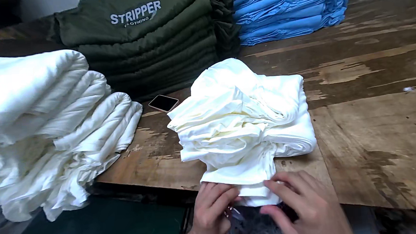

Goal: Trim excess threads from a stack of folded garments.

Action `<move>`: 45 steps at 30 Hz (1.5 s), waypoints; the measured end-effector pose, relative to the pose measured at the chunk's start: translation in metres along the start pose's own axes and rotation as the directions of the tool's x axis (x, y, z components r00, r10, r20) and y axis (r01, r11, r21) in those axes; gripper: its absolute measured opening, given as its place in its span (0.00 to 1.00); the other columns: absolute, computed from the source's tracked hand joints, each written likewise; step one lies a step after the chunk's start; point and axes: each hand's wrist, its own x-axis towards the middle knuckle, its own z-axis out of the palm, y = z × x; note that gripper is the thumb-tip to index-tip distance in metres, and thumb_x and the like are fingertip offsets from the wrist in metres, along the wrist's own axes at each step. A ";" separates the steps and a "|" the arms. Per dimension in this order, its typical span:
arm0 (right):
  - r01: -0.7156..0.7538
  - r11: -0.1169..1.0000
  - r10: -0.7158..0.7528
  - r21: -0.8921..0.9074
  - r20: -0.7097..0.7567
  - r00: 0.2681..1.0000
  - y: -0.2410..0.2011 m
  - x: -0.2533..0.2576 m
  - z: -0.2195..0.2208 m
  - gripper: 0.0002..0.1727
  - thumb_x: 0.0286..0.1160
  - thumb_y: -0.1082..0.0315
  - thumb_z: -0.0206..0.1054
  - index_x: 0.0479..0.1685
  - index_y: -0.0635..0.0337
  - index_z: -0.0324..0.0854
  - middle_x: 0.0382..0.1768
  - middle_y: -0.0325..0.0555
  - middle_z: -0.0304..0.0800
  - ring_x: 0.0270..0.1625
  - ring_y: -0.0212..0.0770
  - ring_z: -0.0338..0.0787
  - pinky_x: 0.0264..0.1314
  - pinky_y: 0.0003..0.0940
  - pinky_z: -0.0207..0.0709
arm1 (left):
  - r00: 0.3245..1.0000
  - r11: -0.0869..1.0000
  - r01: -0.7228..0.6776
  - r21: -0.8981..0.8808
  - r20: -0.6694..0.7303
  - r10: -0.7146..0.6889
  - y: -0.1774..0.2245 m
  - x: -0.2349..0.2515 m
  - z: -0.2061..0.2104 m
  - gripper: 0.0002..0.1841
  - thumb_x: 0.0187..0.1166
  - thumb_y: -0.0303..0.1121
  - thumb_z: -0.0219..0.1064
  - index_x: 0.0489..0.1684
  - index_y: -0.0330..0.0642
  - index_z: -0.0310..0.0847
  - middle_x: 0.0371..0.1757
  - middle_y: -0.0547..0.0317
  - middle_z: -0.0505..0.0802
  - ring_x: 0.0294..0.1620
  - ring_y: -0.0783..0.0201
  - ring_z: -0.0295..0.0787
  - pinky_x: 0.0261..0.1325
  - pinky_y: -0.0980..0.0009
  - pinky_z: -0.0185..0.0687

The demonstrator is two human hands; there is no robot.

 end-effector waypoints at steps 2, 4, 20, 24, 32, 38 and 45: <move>-0.008 0.999 0.000 -0.053 -0.139 0.990 0.001 0.010 0.027 0.26 0.69 0.32 0.69 0.40 0.45 0.93 0.45 0.40 0.95 0.45 0.44 0.91 0.44 0.43 0.82 | 0.999 0.995 0.042 -0.094 -0.010 -0.043 0.005 0.014 -0.009 0.08 0.86 0.43 0.65 0.44 0.53 0.87 0.41 0.68 0.93 0.45 0.70 0.88 0.54 0.69 0.82; -0.088 0.991 0.064 -0.099 -0.227 0.972 0.006 0.021 0.042 0.16 0.51 0.49 0.75 0.28 0.52 0.87 0.35 0.45 0.91 0.38 0.49 0.91 0.34 0.47 0.83 | 0.995 0.981 0.097 -0.171 0.024 -0.094 0.011 0.026 -0.022 0.11 0.90 0.45 0.60 0.43 0.51 0.84 0.40 0.69 0.92 0.44 0.75 0.89 0.52 0.76 0.87; -0.057 0.990 0.054 0.125 0.028 0.998 0.028 -0.028 -0.027 0.23 0.72 0.43 0.76 0.26 0.56 0.88 0.43 0.50 0.92 0.40 0.40 0.91 0.38 0.35 0.86 | 0.921 0.930 0.339 -0.141 0.254 -0.296 0.061 0.044 0.009 0.16 0.85 0.47 0.65 0.62 0.53 0.89 0.54 0.59 0.95 0.54 0.68 0.93 0.58 0.64 0.90; -0.213 0.969 0.230 0.127 -0.129 0.965 0.024 -0.024 -0.002 0.24 0.75 0.41 0.72 0.44 0.54 0.92 0.49 0.50 0.89 0.42 0.38 0.89 0.38 0.33 0.85 | 0.929 0.929 0.358 -0.091 0.133 -0.345 0.059 0.051 0.018 0.15 0.84 0.44 0.66 0.60 0.50 0.90 0.54 0.57 0.91 0.54 0.67 0.90 0.55 0.68 0.90; -0.157 0.984 0.165 0.079 -0.095 0.982 0.029 -0.029 -0.010 0.09 0.76 0.60 0.69 0.33 0.48 0.94 0.46 0.43 0.91 0.45 0.39 0.88 0.46 0.36 0.83 | 0.920 0.924 0.380 -0.053 0.131 -0.370 0.053 0.039 0.013 0.15 0.83 0.46 0.68 0.59 0.51 0.91 0.50 0.60 0.92 0.50 0.71 0.90 0.52 0.72 0.90; -0.287 0.921 0.361 -0.263 0.301 0.883 0.024 -0.022 -0.068 0.24 0.74 0.40 0.69 0.28 0.51 0.94 0.38 0.49 0.94 0.45 0.55 0.91 0.50 0.59 0.76 | 0.967 0.977 0.206 -0.048 0.161 -0.196 0.061 0.040 0.002 0.14 0.82 0.44 0.70 0.61 0.56 0.89 0.52 0.63 0.91 0.55 0.67 0.86 0.60 0.65 0.81; -0.260 0.965 0.261 0.021 -0.109 0.959 0.031 -0.026 0.011 0.12 0.74 0.52 0.67 0.32 0.42 0.94 0.49 0.38 0.92 0.49 0.40 0.89 0.51 0.44 0.82 | 0.986 0.981 0.028 0.190 0.157 -0.058 0.069 0.051 0.017 0.11 0.80 0.33 0.65 0.50 0.55 0.93 0.48 0.64 0.95 0.43 0.62 0.86 0.46 0.63 0.77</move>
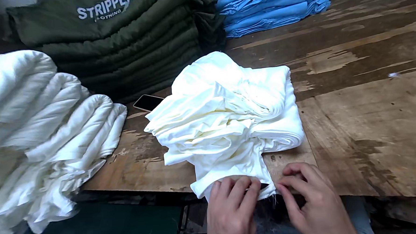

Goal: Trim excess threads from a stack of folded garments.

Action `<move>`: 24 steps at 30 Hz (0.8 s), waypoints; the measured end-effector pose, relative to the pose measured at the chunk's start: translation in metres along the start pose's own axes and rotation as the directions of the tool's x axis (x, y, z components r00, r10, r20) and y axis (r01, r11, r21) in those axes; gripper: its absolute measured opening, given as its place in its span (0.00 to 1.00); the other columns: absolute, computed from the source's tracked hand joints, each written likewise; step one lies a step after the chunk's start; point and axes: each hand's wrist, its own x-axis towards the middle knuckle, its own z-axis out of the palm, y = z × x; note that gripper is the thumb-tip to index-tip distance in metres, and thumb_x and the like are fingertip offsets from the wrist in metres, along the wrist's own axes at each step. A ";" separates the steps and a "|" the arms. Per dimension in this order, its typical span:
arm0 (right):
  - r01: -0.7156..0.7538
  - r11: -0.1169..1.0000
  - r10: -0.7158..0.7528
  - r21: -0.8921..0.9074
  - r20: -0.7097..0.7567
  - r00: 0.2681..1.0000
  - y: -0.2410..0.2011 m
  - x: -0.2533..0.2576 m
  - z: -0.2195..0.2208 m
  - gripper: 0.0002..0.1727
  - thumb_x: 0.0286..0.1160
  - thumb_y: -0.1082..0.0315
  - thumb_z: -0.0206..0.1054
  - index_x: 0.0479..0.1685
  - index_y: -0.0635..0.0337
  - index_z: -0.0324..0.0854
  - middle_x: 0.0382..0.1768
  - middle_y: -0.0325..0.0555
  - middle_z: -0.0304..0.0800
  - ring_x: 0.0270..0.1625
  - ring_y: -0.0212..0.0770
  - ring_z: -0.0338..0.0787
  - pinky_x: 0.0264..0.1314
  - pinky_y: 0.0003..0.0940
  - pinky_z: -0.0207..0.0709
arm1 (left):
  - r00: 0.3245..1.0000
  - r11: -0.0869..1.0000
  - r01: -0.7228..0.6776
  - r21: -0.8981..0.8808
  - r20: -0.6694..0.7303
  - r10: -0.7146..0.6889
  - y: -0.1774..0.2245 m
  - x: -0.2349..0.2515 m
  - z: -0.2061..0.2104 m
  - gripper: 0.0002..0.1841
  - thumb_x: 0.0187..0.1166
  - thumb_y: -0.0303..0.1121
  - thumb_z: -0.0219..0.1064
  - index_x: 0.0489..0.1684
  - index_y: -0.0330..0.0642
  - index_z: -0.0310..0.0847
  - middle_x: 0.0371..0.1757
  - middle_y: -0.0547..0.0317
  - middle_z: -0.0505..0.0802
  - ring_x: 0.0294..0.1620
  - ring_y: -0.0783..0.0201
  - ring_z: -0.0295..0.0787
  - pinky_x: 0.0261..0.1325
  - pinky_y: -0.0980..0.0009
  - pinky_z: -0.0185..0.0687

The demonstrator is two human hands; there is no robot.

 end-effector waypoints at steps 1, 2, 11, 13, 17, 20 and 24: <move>-0.015 1.000 0.015 0.013 -0.003 1.000 -0.001 -0.002 -0.001 0.11 0.73 0.54 0.68 0.32 0.44 0.93 0.50 0.39 0.92 0.51 0.41 0.89 0.52 0.42 0.83 | 1.000 1.000 -0.013 0.020 -0.004 0.013 0.001 0.002 0.000 0.10 0.79 0.32 0.65 0.48 0.55 0.93 0.47 0.64 0.95 0.42 0.62 0.86 0.45 0.64 0.76; -0.023 0.999 0.023 0.025 -0.007 1.000 -0.001 -0.004 -0.002 0.10 0.72 0.54 0.68 0.32 0.46 0.92 0.50 0.39 0.92 0.52 0.41 0.89 0.53 0.41 0.83 | 1.000 0.999 -0.024 0.026 -0.007 0.024 0.002 0.003 0.002 0.10 0.80 0.32 0.65 0.48 0.54 0.93 0.46 0.64 0.95 0.41 0.63 0.85 0.45 0.64 0.75; 0.061 0.998 -0.057 -0.012 0.218 0.974 -0.004 -0.011 -0.029 0.19 0.73 0.46 0.71 0.18 0.46 0.87 0.32 0.37 0.91 0.42 0.42 0.87 0.56 0.48 0.72 | 0.997 0.994 0.038 -0.106 0.064 -0.031 0.000 0.004 0.009 0.11 0.84 0.40 0.64 0.55 0.56 0.91 0.48 0.63 0.93 0.47 0.63 0.87 0.49 0.62 0.79; 0.068 0.997 -0.061 -0.028 0.217 0.974 -0.004 -0.010 -0.029 0.26 0.73 0.40 0.72 0.14 0.49 0.83 0.25 0.38 0.87 0.36 0.42 0.85 0.55 0.50 0.71 | 0.987 0.983 0.089 -0.160 0.145 -0.065 -0.009 -0.002 0.005 0.13 0.82 0.46 0.66 0.56 0.57 0.89 0.45 0.62 0.89 0.46 0.62 0.86 0.49 0.60 0.79; 0.062 0.996 -0.063 0.066 0.011 0.998 -0.012 -0.005 -0.001 0.26 0.67 0.36 0.74 0.43 0.50 0.88 0.45 0.45 0.90 0.47 0.43 0.89 0.52 0.43 0.80 | 0.976 0.923 0.200 -0.328 0.151 -0.158 -0.021 -0.008 0.005 0.12 0.69 0.30 0.65 0.41 0.60 0.93 0.38 0.69 0.89 0.42 0.71 0.86 0.51 0.68 0.83; 0.118 0.918 -0.056 0.380 -0.172 0.984 -0.017 0.007 0.032 0.09 0.74 0.59 0.72 0.45 0.52 0.89 0.48 0.42 0.89 0.50 0.30 0.89 0.51 0.23 0.86 | 0.964 0.844 0.264 -0.468 0.156 -0.215 -0.026 0.004 -0.002 0.14 0.70 0.24 0.61 0.41 0.53 0.93 0.47 0.70 0.95 0.48 0.73 0.90 0.52 0.70 0.87; 0.010 0.619 0.132 0.785 -0.116 0.984 -0.029 0.031 0.042 0.08 0.78 0.80 0.64 0.47 0.67 0.89 0.43 0.44 0.97 0.46 0.34 0.96 0.51 0.29 0.92 | 0.879 0.697 0.471 -0.541 0.222 -0.422 -0.029 0.022 0.000 0.08 0.80 0.26 0.64 0.45 0.44 0.90 0.40 0.68 0.94 0.38 0.76 0.90 0.41 0.78 0.88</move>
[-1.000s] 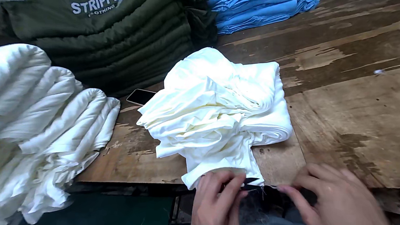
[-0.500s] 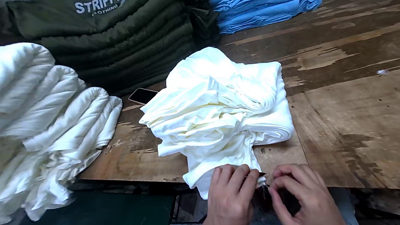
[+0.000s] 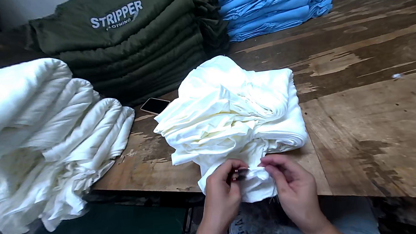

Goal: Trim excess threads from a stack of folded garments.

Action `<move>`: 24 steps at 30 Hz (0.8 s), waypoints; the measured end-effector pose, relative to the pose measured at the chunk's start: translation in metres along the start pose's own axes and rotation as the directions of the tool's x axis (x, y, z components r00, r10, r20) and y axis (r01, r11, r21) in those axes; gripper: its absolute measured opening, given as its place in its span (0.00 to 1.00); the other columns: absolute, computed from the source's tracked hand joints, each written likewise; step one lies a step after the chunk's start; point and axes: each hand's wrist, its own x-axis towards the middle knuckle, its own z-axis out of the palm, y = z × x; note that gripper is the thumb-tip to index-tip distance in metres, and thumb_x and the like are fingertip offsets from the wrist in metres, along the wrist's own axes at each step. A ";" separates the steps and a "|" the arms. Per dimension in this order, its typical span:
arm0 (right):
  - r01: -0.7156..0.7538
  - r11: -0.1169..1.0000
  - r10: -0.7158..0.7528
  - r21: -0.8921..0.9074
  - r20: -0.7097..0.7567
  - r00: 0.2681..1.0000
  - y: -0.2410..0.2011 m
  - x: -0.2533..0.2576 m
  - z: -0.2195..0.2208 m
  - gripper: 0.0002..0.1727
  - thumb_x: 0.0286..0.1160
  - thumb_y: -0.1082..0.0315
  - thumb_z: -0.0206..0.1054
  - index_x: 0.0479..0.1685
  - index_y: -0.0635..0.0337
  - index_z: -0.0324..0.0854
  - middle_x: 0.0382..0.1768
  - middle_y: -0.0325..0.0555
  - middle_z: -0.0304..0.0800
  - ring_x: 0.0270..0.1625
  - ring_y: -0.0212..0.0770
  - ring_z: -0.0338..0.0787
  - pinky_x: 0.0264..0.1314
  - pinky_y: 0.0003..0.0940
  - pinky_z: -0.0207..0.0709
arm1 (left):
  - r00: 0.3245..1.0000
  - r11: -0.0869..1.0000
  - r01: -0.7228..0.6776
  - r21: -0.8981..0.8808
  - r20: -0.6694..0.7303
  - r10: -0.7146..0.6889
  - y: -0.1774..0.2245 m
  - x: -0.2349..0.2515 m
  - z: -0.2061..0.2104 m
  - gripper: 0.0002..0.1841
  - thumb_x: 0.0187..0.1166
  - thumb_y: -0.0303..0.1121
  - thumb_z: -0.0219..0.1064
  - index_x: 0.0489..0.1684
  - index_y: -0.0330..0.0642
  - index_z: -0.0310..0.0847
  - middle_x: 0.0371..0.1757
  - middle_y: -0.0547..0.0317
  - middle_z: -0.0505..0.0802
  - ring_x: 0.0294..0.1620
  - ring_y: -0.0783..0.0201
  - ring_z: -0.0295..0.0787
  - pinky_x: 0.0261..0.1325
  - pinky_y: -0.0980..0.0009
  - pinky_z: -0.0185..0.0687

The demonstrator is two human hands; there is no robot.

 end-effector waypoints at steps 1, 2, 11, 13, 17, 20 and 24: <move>-0.040 0.999 0.040 -0.001 0.033 0.999 0.000 0.003 0.000 0.07 0.80 0.76 0.64 0.49 0.66 0.87 0.44 0.44 0.95 0.47 0.34 0.95 0.52 0.28 0.91 | 0.998 0.998 0.060 -0.032 -0.013 -0.061 0.001 0.004 0.001 0.07 0.82 0.29 0.65 0.47 0.43 0.90 0.41 0.67 0.95 0.38 0.75 0.91 0.42 0.78 0.88; -0.044 0.998 0.048 -0.044 0.097 0.994 0.001 0.004 -0.002 0.09 0.81 0.67 0.68 0.51 0.63 0.86 0.47 0.43 0.92 0.49 0.33 0.92 0.51 0.28 0.89 | 0.994 0.992 0.109 -0.056 -0.014 -0.110 0.001 0.007 0.003 0.07 0.82 0.30 0.65 0.49 0.43 0.89 0.41 0.66 0.96 0.39 0.74 0.92 0.43 0.77 0.88; 0.353 0.710 -0.267 -0.609 0.231 0.936 -0.013 -0.034 -0.053 0.10 0.80 0.71 0.66 0.46 0.50 0.94 0.38 0.40 0.95 0.41 0.35 0.90 0.49 0.30 0.82 | 0.997 0.996 0.034 -0.085 0.067 -0.029 -0.003 -0.013 0.000 0.21 0.71 0.33 0.78 0.64 0.41 0.86 0.47 0.63 0.94 0.44 0.69 0.92 0.46 0.72 0.93; 0.316 0.748 -0.204 -0.584 0.251 0.946 -0.023 -0.039 -0.061 0.09 0.80 0.71 0.66 0.44 0.52 0.93 0.39 0.41 0.95 0.43 0.36 0.90 0.51 0.30 0.82 | 0.991 0.990 -0.127 0.058 0.046 0.124 -0.006 -0.020 -0.001 0.21 0.72 0.48 0.79 0.59 0.47 0.92 0.51 0.64 0.94 0.52 0.70 0.91 0.54 0.71 0.92; 0.274 0.797 -0.151 -0.539 0.261 0.953 -0.030 -0.047 -0.061 0.07 0.80 0.71 0.68 0.42 0.54 0.92 0.41 0.42 0.95 0.47 0.35 0.90 0.55 0.29 0.82 | 0.873 0.793 -0.446 0.414 0.005 0.488 0.002 -0.032 0.002 0.10 0.80 0.47 0.72 0.54 0.62 0.91 0.47 0.70 0.92 0.49 0.68 0.84 0.57 0.64 0.73; 0.234 0.844 -0.143 -0.483 0.220 0.965 -0.032 -0.048 -0.056 0.05 0.79 0.68 0.71 0.42 0.57 0.92 0.42 0.44 0.95 0.48 0.34 0.91 0.56 0.26 0.83 | 0.761 0.586 -0.557 0.588 0.079 0.644 0.005 -0.035 0.009 0.12 0.82 0.37 0.68 0.59 0.58 0.87 0.51 0.65 0.90 0.48 0.63 0.79 0.59 0.63 0.65; 0.141 0.887 -0.077 -0.439 0.159 0.984 -0.035 -0.048 -0.048 0.08 0.78 0.67 0.74 0.46 0.62 0.84 0.37 0.43 0.93 0.42 0.29 0.92 0.49 0.22 0.87 | 0.728 0.549 -0.580 0.602 0.081 0.681 -0.007 -0.028 0.016 0.09 0.81 0.35 0.68 0.54 0.52 0.90 0.44 0.62 0.92 0.38 0.62 0.79 0.43 0.65 0.69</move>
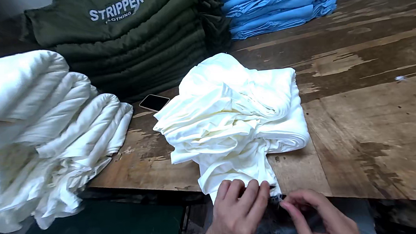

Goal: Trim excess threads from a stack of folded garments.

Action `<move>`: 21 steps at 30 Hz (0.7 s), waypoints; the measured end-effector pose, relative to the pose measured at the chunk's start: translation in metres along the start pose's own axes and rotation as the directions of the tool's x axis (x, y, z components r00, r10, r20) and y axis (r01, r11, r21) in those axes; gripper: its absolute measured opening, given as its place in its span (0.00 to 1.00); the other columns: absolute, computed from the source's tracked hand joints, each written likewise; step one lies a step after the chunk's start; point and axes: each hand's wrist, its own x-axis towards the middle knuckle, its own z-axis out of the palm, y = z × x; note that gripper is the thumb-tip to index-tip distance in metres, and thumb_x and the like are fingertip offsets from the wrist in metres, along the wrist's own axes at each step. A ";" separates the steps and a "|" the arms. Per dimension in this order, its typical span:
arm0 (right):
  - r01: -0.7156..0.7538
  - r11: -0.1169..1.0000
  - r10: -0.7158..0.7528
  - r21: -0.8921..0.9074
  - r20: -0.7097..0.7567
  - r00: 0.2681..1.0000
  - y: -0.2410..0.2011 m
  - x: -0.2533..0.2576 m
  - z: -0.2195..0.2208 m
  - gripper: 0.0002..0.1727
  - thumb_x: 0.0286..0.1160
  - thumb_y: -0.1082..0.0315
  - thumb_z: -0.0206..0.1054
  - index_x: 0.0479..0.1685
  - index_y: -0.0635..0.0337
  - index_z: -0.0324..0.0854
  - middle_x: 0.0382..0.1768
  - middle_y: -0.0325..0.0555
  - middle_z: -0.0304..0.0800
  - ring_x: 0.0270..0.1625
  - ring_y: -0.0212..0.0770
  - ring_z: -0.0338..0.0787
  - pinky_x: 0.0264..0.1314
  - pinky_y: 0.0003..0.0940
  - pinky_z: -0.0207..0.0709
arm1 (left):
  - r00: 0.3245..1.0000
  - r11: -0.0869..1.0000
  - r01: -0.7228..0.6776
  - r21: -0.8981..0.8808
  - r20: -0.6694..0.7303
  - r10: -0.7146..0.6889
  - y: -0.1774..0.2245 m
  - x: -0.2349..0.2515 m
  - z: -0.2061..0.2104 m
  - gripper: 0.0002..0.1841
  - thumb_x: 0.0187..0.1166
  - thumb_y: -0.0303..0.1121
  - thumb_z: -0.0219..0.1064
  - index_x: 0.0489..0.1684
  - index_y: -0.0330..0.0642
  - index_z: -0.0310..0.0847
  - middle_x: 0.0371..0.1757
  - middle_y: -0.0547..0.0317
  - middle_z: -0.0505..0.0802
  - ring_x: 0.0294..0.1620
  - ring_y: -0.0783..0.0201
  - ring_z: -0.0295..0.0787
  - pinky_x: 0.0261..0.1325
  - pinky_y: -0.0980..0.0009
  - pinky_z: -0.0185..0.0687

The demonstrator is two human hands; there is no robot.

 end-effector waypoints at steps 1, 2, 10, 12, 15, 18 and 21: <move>-0.013 1.000 0.013 -0.013 0.020 1.000 -0.001 0.001 -0.002 0.08 0.77 0.67 0.74 0.45 0.62 0.84 0.36 0.43 0.93 0.40 0.29 0.92 0.48 0.23 0.87 | 1.000 1.000 0.025 0.001 -0.011 -0.025 -0.002 0.000 0.000 0.09 0.80 0.36 0.70 0.53 0.52 0.91 0.43 0.63 0.92 0.38 0.63 0.79 0.44 0.65 0.69; -0.019 0.999 0.022 -0.046 0.053 0.998 -0.001 0.003 -0.006 0.08 0.77 0.66 0.74 0.43 0.61 0.86 0.34 0.42 0.93 0.38 0.30 0.91 0.49 0.27 0.87 | 0.998 0.999 0.053 -0.002 -0.024 -0.053 -0.003 -0.001 -0.001 0.08 0.80 0.37 0.70 0.52 0.54 0.91 0.43 0.64 0.93 0.39 0.63 0.80 0.46 0.65 0.69; -0.017 0.918 0.063 -0.396 0.104 0.993 0.003 0.005 -0.016 0.19 0.75 0.45 0.71 0.28 0.50 0.91 0.17 0.34 0.86 0.24 0.35 0.81 0.40 0.38 0.72 | 0.996 0.996 0.086 -0.014 0.022 -0.086 0.004 0.009 0.004 0.09 0.80 0.41 0.72 0.52 0.55 0.92 0.44 0.64 0.93 0.38 0.64 0.81 0.45 0.63 0.71; -0.003 0.892 0.046 -0.452 0.084 0.995 0.005 0.004 -0.013 0.21 0.73 0.41 0.71 0.28 0.49 0.91 0.21 0.36 0.86 0.30 0.39 0.83 0.41 0.40 0.72 | 0.990 0.989 0.136 -0.059 0.034 -0.134 0.004 0.011 0.005 0.07 0.81 0.41 0.71 0.48 0.56 0.93 0.42 0.66 0.94 0.38 0.64 0.82 0.44 0.63 0.70; 0.027 0.863 0.000 -0.504 0.053 0.999 0.010 0.005 -0.007 0.22 0.69 0.38 0.71 0.32 0.46 0.92 0.32 0.39 0.90 0.41 0.44 0.85 0.48 0.44 0.73 | 0.932 0.935 0.313 -0.166 0.245 -0.268 -0.002 0.014 -0.002 0.17 0.80 0.54 0.68 0.50 0.54 0.92 0.41 0.64 0.92 0.42 0.63 0.88 0.46 0.61 0.82; 0.177 0.883 -0.164 -0.434 0.068 0.984 0.026 0.006 0.011 0.13 0.75 0.47 0.70 0.47 0.41 0.90 0.49 0.40 0.93 0.54 0.45 0.88 0.63 0.49 0.76 | 0.896 0.898 0.376 -0.230 0.338 -0.288 -0.025 0.012 -0.007 0.10 0.75 0.34 0.66 0.48 0.51 0.91 0.37 0.62 0.91 0.38 0.65 0.91 0.43 0.63 0.91; 0.429 0.870 -0.411 -0.244 0.123 0.903 0.047 0.009 0.014 0.10 0.82 0.64 0.62 0.49 0.38 0.89 0.45 0.33 0.92 0.48 0.38 0.85 0.65 0.41 0.71 | 0.946 0.942 0.307 -0.137 0.152 -0.286 -0.058 0.012 -0.023 0.09 0.71 0.32 0.65 0.38 0.57 0.93 0.30 0.63 0.85 0.31 0.68 0.82 0.35 0.69 0.81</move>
